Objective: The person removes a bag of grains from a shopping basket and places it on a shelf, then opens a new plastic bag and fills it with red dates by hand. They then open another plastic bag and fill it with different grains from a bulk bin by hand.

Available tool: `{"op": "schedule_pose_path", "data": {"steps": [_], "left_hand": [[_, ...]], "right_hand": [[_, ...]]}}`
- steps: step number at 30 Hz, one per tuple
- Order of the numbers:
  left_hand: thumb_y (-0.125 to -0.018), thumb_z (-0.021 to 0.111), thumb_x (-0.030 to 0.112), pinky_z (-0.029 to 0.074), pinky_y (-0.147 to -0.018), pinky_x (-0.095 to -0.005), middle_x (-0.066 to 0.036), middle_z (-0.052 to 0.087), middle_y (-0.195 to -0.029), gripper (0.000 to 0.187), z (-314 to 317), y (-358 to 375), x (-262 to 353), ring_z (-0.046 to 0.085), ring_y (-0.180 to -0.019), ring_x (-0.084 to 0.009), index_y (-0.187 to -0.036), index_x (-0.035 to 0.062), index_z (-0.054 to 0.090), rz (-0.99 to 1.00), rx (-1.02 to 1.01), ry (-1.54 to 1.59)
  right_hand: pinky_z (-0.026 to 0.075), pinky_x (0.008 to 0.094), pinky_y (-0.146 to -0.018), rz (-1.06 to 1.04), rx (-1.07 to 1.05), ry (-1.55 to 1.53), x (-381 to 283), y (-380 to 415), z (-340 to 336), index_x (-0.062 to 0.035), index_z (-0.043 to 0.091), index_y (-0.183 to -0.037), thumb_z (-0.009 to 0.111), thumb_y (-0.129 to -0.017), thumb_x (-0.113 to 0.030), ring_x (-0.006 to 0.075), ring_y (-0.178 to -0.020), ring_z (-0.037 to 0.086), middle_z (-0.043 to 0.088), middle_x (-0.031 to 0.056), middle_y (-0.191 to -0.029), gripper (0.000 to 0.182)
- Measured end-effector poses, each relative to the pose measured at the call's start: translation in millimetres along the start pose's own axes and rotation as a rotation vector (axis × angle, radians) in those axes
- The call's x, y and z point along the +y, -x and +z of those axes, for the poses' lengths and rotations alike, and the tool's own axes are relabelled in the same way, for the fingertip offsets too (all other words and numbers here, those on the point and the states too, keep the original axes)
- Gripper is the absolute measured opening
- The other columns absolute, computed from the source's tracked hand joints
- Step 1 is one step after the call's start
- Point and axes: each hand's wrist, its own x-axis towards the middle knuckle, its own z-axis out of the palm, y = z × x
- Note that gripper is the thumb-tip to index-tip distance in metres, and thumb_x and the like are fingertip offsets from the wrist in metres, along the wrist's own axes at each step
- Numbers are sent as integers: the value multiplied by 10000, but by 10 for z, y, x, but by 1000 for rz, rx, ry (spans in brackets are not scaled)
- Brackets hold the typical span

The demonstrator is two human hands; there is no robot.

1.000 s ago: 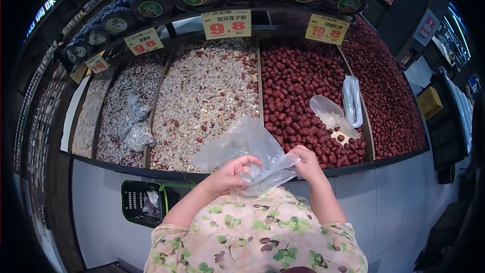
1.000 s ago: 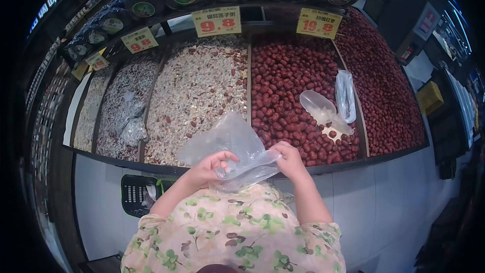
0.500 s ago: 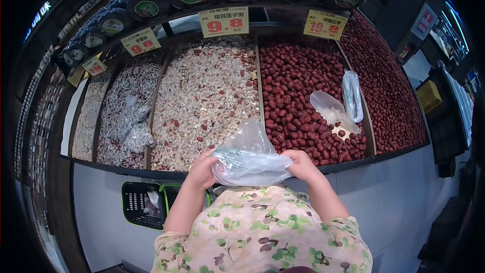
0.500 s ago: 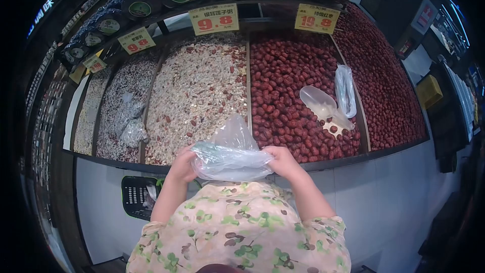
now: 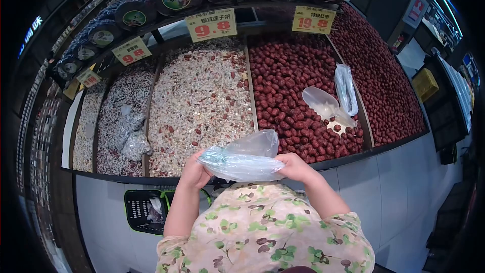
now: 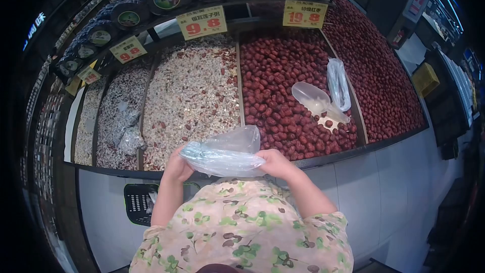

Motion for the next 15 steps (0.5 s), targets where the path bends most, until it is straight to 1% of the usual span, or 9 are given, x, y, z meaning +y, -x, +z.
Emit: {"op": "schedule_pose_path", "data": {"steps": [3,4,6,7,8,10,11,14,15], "left_hand": [[-815,584,73,495,-743,-285,-86,626,-887,195,67,47,-83,613,-795,-154,-988,-13,567,-50,-234,96],[-815,584,73,495,-743,-285,-86,626,-887,195,103,57,-103,613,-795,-154,-988,-13,567,-50,-234,94],[-774,645,88,473,-718,-262,-69,619,-883,265,162,70,-146,586,-767,-127,-1000,-24,564,90,-319,-596],[-748,668,95,454,-694,-243,-37,613,-846,276,153,31,-220,556,-742,-100,-989,-4,579,176,-326,-757],[-748,668,95,454,-694,-243,-37,613,-846,276,110,-18,-258,556,-742,-100,-989,-4,579,174,-323,-756],[-774,599,44,453,-643,-238,-8,604,-778,148,0,-124,-298,548,-700,-91,-915,2,595,166,12,-995],[-784,546,2,452,-631,-239,0,599,-741,96,-54,-184,-284,543,-685,-86,-860,18,602,371,104,-931],[-810,518,-21,493,-695,-288,-64,628,-838,100,-42,-191,-47,607,-772,-148,-892,15,565,121,56,-187],[-810,518,-21,493,-695,-288,-64,628,-838,100,12,-164,-10,607,-772,-148,-892,15,565,125,61,-185]], "right_hand": [[449,265,-776,13,290,-479,73,-92,3,2,600,-969,533,-820,-24,115,-864,572,623,49,-971,165],[455,284,-795,-46,328,-855,42,-104,-52,-1,595,-975,523,-844,-65,144,-880,583,621,76,-952,163],[452,305,-829,-95,293,-1328,33,-39,-253,-4,589,-976,509,-865,-101,167,-922,583,615,109,-959,168],[486,284,-726,-28,419,-1396,-199,1,-263,-24,585,-911,500,-867,-103,156,-812,608,622,101,-871,125],[486,284,-726,-26,417,-1397,-165,25,-267,-24,585,-911,500,-867,-103,156,-812,608,622,101,-871,125],[475,245,-580,27,123,-948,-112,94,-260,-39,565,-851,515,-860,-106,120,-645,589,609,58,-755,84],[417,215,-465,74,150,-706,-116,92,-190,-58,544,-812,520,-854,-96,82,-510,516,569,6,-662,62],[430,209,-700,-44,-12,-569,-87,118,-63,-24,572,-969,630,-789,-116,60,-792,525,578,-6,-848,210],[402,212,-790,-27,-121,-432,-148,145,-69,-4,559,-1049,695,-739,-139,58,-913,491,577,-6,-954,364]]}}
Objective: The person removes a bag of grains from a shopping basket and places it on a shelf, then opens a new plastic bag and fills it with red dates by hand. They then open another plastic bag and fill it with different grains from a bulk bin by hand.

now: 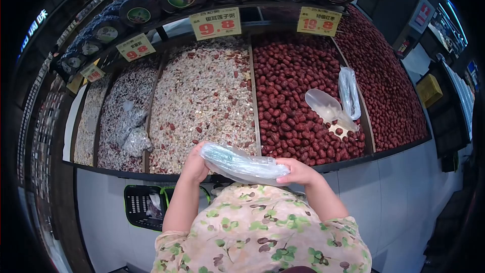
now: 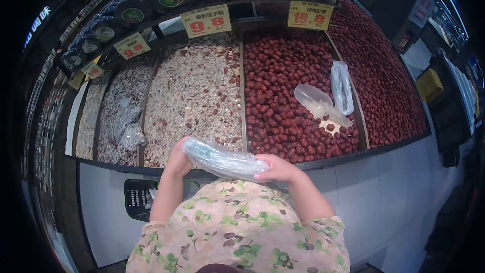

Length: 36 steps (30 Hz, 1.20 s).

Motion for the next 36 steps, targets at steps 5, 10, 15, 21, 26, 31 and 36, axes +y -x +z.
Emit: {"op": "schedule_pose_path", "data": {"steps": [5,10,15,21,26,31,36], "left_hand": [[-785,569,-22,501,-752,-306,-67,617,-883,153,-52,3,-106,612,-819,-143,-931,9,535,-100,-117,93],[-717,675,-29,468,-806,-258,-60,596,-953,386,68,20,-159,581,-868,-126,-1067,-15,510,-17,-233,-95],[-751,630,-40,454,-850,-265,-83,567,-1078,396,-98,-87,-198,555,-973,-136,-1120,-9,490,156,-71,32],[-834,550,40,462,-736,-233,-57,598,-1036,218,-337,102,-156,587,-903,-130,-1051,25,533,114,214,-20],[-858,538,92,453,-662,-219,-54,610,-1004,164,-578,243,-304,599,-831,-110,-1012,37,547,74,286,58],[-861,538,112,445,-652,-213,-43,625,-966,143,-874,392,-443,591,-811,-90,-975,34,571,80,445,-82],[-792,613,73,464,-725,-239,-42,619,-941,194,-1498,422,-824,597,-797,-137,-980,27,606,258,754,-442]], "right_hand": [[464,273,-762,-84,296,-410,263,-132,-195,19,581,-1021,652,-777,-135,114,-811,588,631,27,-917,297],[492,280,-730,-240,490,-645,-17,-239,-471,4,589,-978,541,-852,-111,149,-801,618,640,77,-911,178],[397,212,-439,-117,642,-176,138,-473,-810,-35,586,-952,500,-875,-95,98,-565,523,585,32,-716,130],[350,202,-401,-53,738,-756,-52,-1054,-1230,-77,493,-1078,468,-899,-179,126,-551,490,564,38,-869,208],[477,227,-473,-42,706,-735,-234,-1652,-1702,-8,458,-1108,530,-871,-181,204,-713,601,568,125,-941,302],[502,269,-525,-107,807,-532,-134,-1907,-1698,2,325,-1254,549,-860,-159,250,-790,611,481,179,-1175,481],[475,248,-704,-261,845,150,65,-1661,-720,-43,351,-1312,560,-837,-79,178,-957,552,436,143,-1261,520]]}}
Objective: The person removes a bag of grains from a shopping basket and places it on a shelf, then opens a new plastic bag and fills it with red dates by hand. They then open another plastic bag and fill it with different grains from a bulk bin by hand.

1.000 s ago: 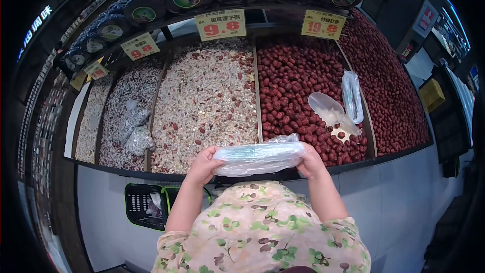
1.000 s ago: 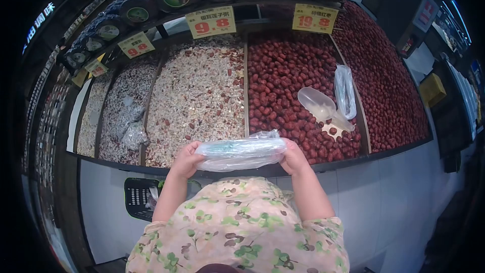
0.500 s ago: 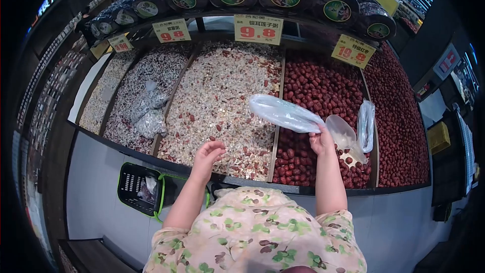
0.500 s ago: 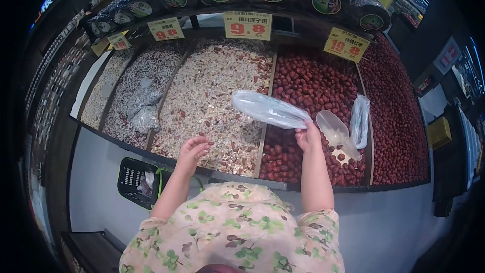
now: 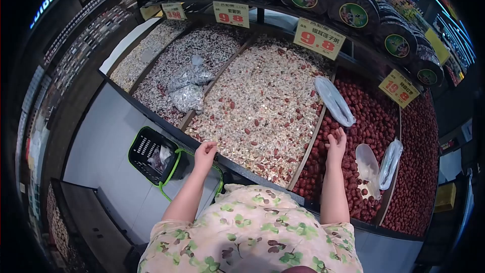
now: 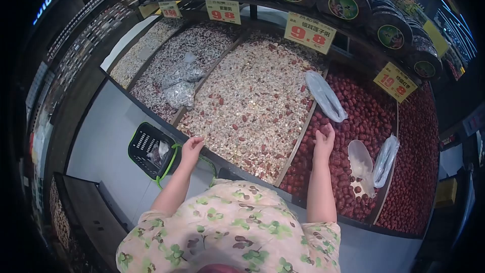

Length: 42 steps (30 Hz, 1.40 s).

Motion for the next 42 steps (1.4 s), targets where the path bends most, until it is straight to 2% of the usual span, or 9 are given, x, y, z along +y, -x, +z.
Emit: {"op": "schedule_pose_path", "data": {"steps": [3,5,9,13,18,28,33,38,42], "left_hand": [[-751,646,138,400,-918,-386,-152,507,-1189,325,-160,-129,-270,506,-1069,-284,-1052,40,575,228,279,-520],[-752,644,155,343,-970,-399,-160,437,-1266,406,-159,-257,-372,426,-1150,-311,-1127,51,526,173,427,-555],[-764,627,183,227,-1059,-408,-162,253,-1416,628,-234,-638,-446,252,-1289,-355,-1317,88,348,-55,663,-649],[-762,609,144,225,-1069,-403,-156,221,-1430,679,-245,-828,-509,242,-1298,-351,-1360,97,290,-31,687,-542],[-739,580,63,310,-1023,-373,-144,206,-1434,696,-271,-799,-518,310,-1268,-329,-1366,91,278,34,666,-484],[-708,577,75,300,-1022,-390,-154,210,-1430,719,-310,-811,-607,312,-1252,-366,-1363,79,280,111,683,-440],[-704,611,179,271,-1024,-444,-154,176,-1443,806,-401,-712,-540,296,-1253,-376,-1395,92,206,86,540,-543],[-741,613,375,197,-1022,-562,-144,106,-1468,887,-550,-665,-565,233,-1244,-502,-1419,105,109,55,359,-659],[-755,595,458,199,-1019,-563,-152,99,-1467,900,-748,-641,-551,263,-1219,-519,-1420,107,100,119,207,-730]], "right_hand": [[380,382,-946,-539,-289,614,370,648,173,-39,505,-1123,614,-730,-58,310,-1101,485,491,159,-1198,409],[296,445,-1011,-637,-418,798,428,1044,252,-37,502,-1142,620,-716,-98,364,-1214,365,424,177,-1267,446],[243,507,-1027,-661,-437,906,367,1248,277,-40,500,-1156,597,-730,-108,371,-1255,310,391,178,-1304,442],[226,515,-1037,-630,-438,972,374,1274,297,-54,518,-1141,577,-736,-105,362,-1267,299,377,164,-1323,412],[227,514,-1037,-581,-438,967,360,1278,319,-63,528,-1130,567,-724,-97,353,-1271,296,393,149,-1318,409],[240,503,-1037,-613,-390,987,370,1321,367,-59,524,-1111,554,-720,-56,340,-1259,320,410,130,-1310,392],[259,459,-1043,-599,-344,1015,424,1354,400,-40,489,-1156,543,-720,-5,330,-1253,337,427,144,-1292,441],[265,428,-1053,-587,-336,1061,414,1373,442,-11,470,-1161,497,-728,35,345,-1250,333,423,173,-1282,436],[269,420,-1055,-544,-313,1032,399,1387,477,-11,488,-1150,488,-710,62,340,-1253,336,444,150,-1279,446]]}}
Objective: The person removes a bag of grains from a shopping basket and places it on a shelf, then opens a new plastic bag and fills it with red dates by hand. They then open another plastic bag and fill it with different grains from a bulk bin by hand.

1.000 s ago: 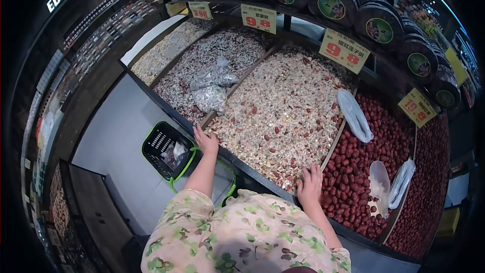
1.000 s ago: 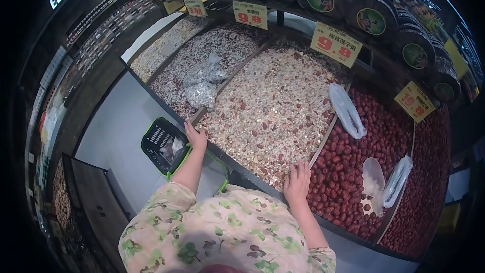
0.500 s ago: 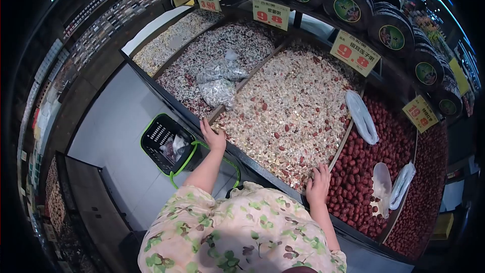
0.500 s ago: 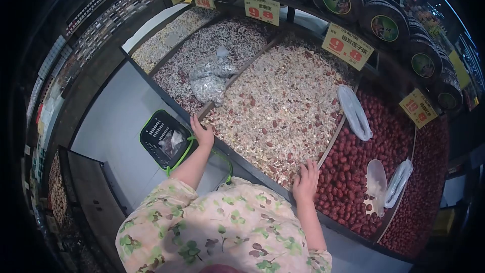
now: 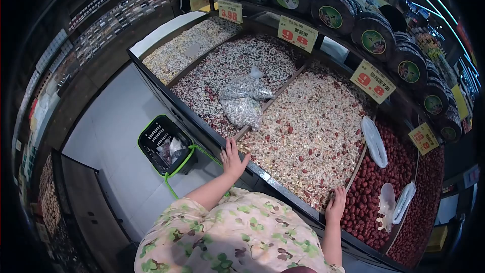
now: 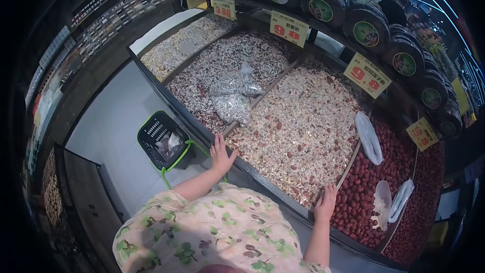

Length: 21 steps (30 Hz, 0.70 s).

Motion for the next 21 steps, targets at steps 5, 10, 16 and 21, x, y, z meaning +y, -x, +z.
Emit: {"op": "schedule_pose_path", "data": {"steps": [5,10,16,21], "left_hand": [[-777,576,454,223,-1009,-548,-159,90,-1470,867,-149,-44,-200,315,-1182,-508,-1419,99,113,136,-98,-23],[-805,571,390,272,-993,-474,-222,122,-1446,844,-289,-107,-275,348,-1184,-439,-1405,23,106,247,-199,-26],[-807,565,406,276,-999,-480,-191,133,-1453,821,-264,-93,-275,364,-1195,-403,-1407,45,135,287,-142,10],[-801,588,368,318,-984,-452,-210,149,-1440,815,-342,-164,-313,362,-1203,-408,-1399,33,149,315,-211,42]], "right_hand": [[280,412,-1050,34,18,-23,-70,-19,-32,-21,492,-1152,463,-690,84,330,-1245,355,465,141,-1262,475],[273,404,-1056,39,21,4,-83,-26,-29,-29,493,-1156,458,-709,75,315,-1250,356,462,128,-1271,460],[279,412,-1053,55,-7,-9,-40,-52,-34,-22,503,-1138,456,-695,73,327,-1244,361,477,128,-1253,455],[275,422,-1053,26,-15,-18,9,-56,-4,-19,501,-1141,451,-688,71,340,-1242,359,475,139,-1250,465]]}}
